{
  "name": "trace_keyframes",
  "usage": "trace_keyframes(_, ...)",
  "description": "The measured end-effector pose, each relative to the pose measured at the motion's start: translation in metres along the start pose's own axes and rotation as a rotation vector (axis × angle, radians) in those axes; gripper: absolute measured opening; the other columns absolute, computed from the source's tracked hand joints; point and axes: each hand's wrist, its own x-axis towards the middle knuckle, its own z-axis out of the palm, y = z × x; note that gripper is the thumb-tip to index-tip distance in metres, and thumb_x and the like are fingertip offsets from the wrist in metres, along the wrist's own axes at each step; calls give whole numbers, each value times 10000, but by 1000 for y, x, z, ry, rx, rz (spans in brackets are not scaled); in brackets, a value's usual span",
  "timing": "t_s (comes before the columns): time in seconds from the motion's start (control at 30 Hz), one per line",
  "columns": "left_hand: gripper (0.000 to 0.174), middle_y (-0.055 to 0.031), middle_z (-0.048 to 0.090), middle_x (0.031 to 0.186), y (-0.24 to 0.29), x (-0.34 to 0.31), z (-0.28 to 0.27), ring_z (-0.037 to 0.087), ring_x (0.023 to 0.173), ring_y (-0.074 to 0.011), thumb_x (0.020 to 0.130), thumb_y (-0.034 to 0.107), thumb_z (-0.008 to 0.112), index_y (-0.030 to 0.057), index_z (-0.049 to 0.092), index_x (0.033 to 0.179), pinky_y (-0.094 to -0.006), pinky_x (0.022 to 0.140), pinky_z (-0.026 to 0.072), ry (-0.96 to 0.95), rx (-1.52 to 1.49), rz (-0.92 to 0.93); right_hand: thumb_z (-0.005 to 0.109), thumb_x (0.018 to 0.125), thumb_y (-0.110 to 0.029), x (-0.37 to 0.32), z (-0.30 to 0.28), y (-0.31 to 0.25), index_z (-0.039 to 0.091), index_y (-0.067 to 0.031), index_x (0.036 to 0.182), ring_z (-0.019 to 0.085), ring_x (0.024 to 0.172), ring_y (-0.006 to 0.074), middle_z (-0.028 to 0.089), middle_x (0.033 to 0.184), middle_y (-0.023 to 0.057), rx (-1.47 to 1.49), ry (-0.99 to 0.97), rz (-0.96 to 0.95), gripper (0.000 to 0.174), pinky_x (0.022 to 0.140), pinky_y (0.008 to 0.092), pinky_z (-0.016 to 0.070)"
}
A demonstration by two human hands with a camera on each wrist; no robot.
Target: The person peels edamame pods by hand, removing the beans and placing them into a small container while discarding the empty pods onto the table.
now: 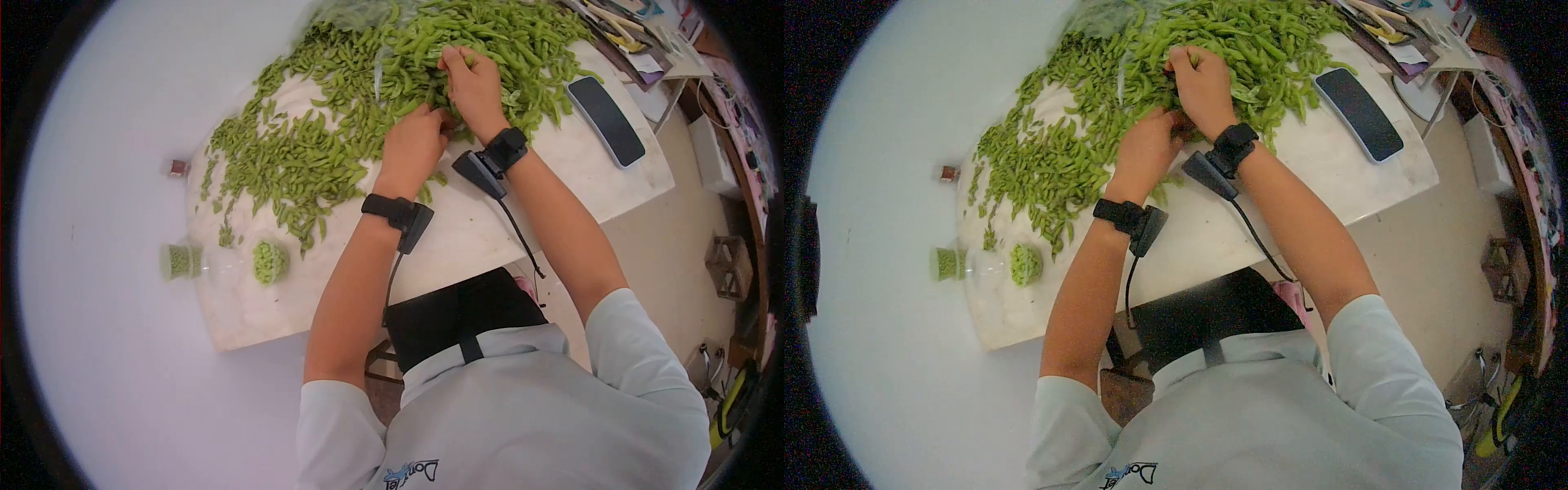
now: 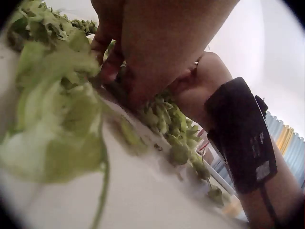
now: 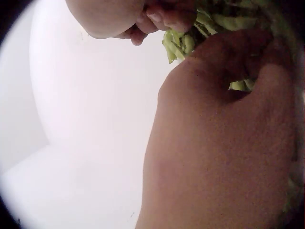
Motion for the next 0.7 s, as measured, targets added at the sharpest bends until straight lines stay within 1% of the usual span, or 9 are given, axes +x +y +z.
trace_keyframes(0.27, 295, -138, 582, 968, 5, 2, 3, 587, 874, -340, 731, 179, 653, 63, 601, 998, -429, 743, 492, -72, 58, 70, 530, 874, -306, 1, -2, 5, 630, 2, 743, 502, 563, 139, 563, 597, 71, -56, -6, 8, 349, 559, 310, 403)
trace_keyframes(0.3, 211, -120, 578, 888, 6, 1, -1, 600, 815, -316, 723, 202, 637, 56, 589, 868, -411, 690, 498, 29, 42, 139, 531, 874, -310, 1, -1, 6, 630, -2, 743, 497, 562, 130, 560, 595, 67, -45, -3, 3, 348, 555, 306, 399)
trace_keyframes(0.4, 257, -130, 597, 941, 8, -11, -21, 588, 854, -334, 747, 164, 630, 51, 589, 973, -412, 711, 483, 5, -96, -64, 538, 872, -316, 4, -3, 9, 629, -12, 745, 460, 537, 107, 529, 566, 43, -51, -4, -21, 341, 534, 292, 380)
trace_keyframes(0.5, 202, -124, 605, 880, -12, -57, -57, 592, 769, -303, 751, 110, 625, 35, 576, 931, -364, 673, 474, 267, -180, -79, 547, 869, -316, 0, -1, 6, 632, -20, 770, 418, 510, 96, 478, 527, 18, -82, -45, -36, 324, 513, 282, 358)
trace_keyframes(0.57, 155, -93, 605, 801, -35, -104, -87, 571, 658, -215, 757, 65, 629, 27, 567, 895, -306, 615, 460, 439, -111, -136, 549, 869, -310, -10, 2, -9, 639, -28, 791, 412, 518, 87, 478, 541, 19, -168, -198, -13, 305, 515, 270, 354)
trace_keyframes(0.6, 137, -78, 595, 765, -46, -130, -103, 550, 633, -172, 765, 51, 629, 26, 564, 883, -281, 591, 449, 417, -99, -347, 550, 868, -306, -13, 4, -12, 643, -32, 801, 409, 522, 83, 478, 548, 19, -214, -270, -7, 297, 516, 265, 352)
trace_keyframes(0.63, 120, -62, 585, 730, -59, -157, -117, 529, 608, -129, 773, 37, 628, 25, 561, 871, -256, 567, 437, 393, -89, -557, 541, 869, -275, -16, 10, -10, 649, -64, 911, 402, 546, 71, 477, 610, 5, -273, -332, -109, 241, 520, 244, 354)
trace_keyframes(0.67, 110, -44, 570, 704, -75, -182, -126, 499, 577, -94, 788, 47, 628, 25, 561, 873, -237, 546, 422, 414, -7, -588, 535, 866, -258, -21, 14, -9, 640, -76, 957, 399, 550, 70, 470, 628, -2, -234, -441, -124, 229, 521, 237, 355)
trace_keyframes(0.7, 122, -45, 571, 680, -92, -204, -129, 437, 500, -106, 763, 42, 629, 35, 561, 864, -257, 493, 390, 480, 10, -606, 529, 864, -241, -26, 17, -10, 631, -88, 1004, 397, 555, 68, 463, 646, -8, -193, -553, -135, 230, 522, 231, 357)
